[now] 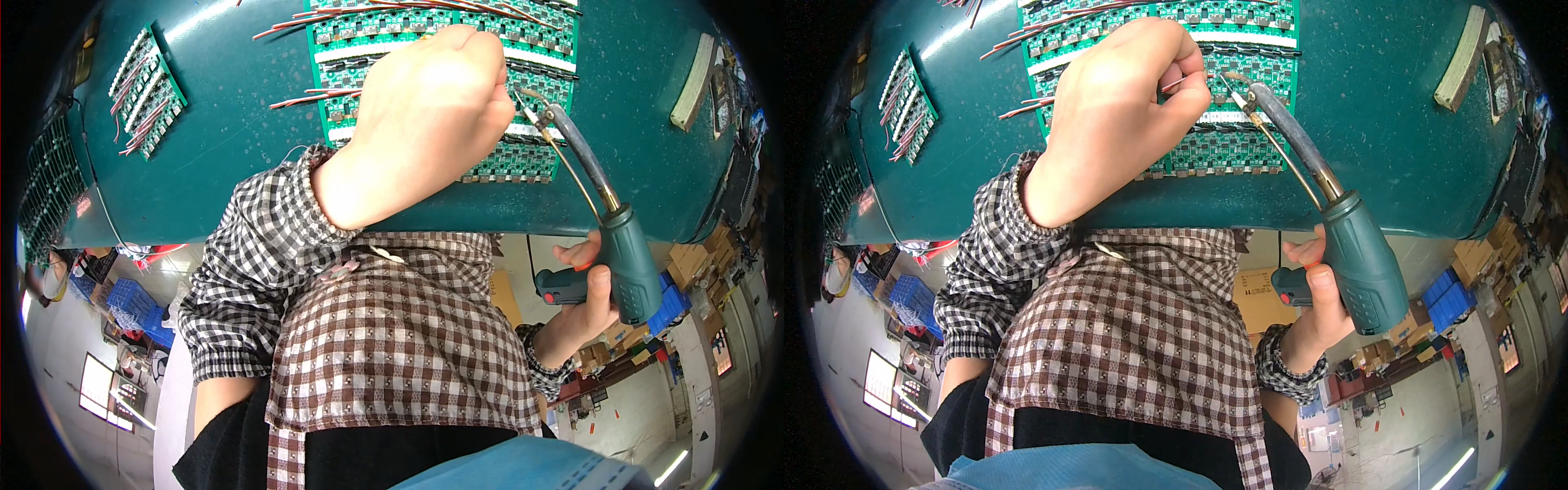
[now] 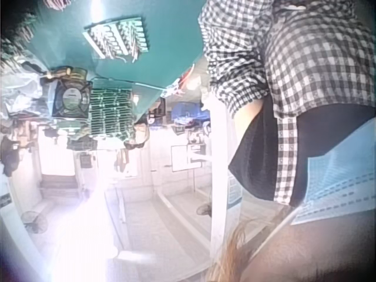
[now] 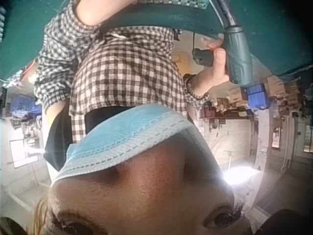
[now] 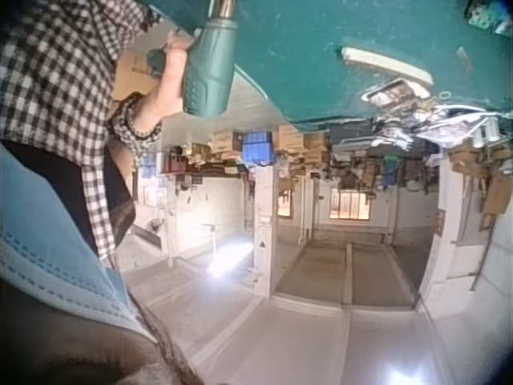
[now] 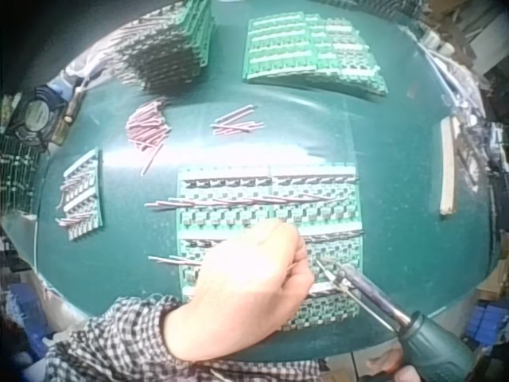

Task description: The person solders electrical connections and components onto printed circuit board strips using a handheld soldering iron.

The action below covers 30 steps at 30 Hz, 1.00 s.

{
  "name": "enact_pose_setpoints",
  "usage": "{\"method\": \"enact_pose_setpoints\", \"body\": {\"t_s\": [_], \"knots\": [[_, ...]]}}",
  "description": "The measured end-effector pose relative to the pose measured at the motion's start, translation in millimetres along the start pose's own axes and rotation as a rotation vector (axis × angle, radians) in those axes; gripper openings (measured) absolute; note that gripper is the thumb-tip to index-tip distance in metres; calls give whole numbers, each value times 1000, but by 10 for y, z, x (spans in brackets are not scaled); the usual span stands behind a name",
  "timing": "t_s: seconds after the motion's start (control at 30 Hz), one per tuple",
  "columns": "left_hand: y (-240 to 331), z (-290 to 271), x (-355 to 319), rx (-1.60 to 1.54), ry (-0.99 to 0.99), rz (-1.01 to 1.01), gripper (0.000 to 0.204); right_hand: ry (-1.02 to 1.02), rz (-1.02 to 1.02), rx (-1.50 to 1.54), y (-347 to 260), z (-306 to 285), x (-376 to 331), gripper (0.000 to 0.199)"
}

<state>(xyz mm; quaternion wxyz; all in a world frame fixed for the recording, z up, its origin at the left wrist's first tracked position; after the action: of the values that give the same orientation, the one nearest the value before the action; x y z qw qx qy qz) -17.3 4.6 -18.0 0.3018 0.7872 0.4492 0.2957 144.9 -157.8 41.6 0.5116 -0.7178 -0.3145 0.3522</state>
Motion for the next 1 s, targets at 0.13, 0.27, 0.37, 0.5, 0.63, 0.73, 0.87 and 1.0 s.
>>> {"method": "enact_pose_setpoints", "body": {"t_s": [0.13, 0.27, 0.37, 0.5, 0.63, 0.73, 0.87, 1.0], "knots": [[-4, 9, -5, 6, -5, -1, 13, 3, 5, -4, 6, -3, -2, 45], [8, -2, 1, 24, 4, -1, 13, -12, 5, -15, -16, 16, 13, 46], [10, 5, -2, 29, 4, -3, 13, -13, 6, -20, -1, 9, 7, 46], [6, 13, -4, 38, 7, -1, 13, -10, 9, -26, 4, 5, 3, 46], [5, 18, -6, 44, 10, 1, 13, -6, 11, -29, 6, 6, 1, 45], [6, 21, -8, 47, 6, -4, 13, -20, 11, -22, 17, -5, 9, 45], [31, 12, 7, 59, 5, 13, 8, -26, 9, -13, 26, -4, 8, 43], [32, 11, 11, 69, 12, 24, 8, -14, 9, -19, 7, 20, 6, 43]]}}
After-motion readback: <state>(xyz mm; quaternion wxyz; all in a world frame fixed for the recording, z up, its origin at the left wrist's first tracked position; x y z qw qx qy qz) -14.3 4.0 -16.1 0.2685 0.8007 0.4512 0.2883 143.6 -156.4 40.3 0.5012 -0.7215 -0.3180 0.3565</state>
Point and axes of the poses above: each hand's wrist, its own x-axis towards the middle knuckle, its own z-axis out of the palm, y = z × x, the point moved 3 cm from there along x, towards the middle knuckle, and after that the axes turned 2 degrees about -z, right-handed, at the moved point
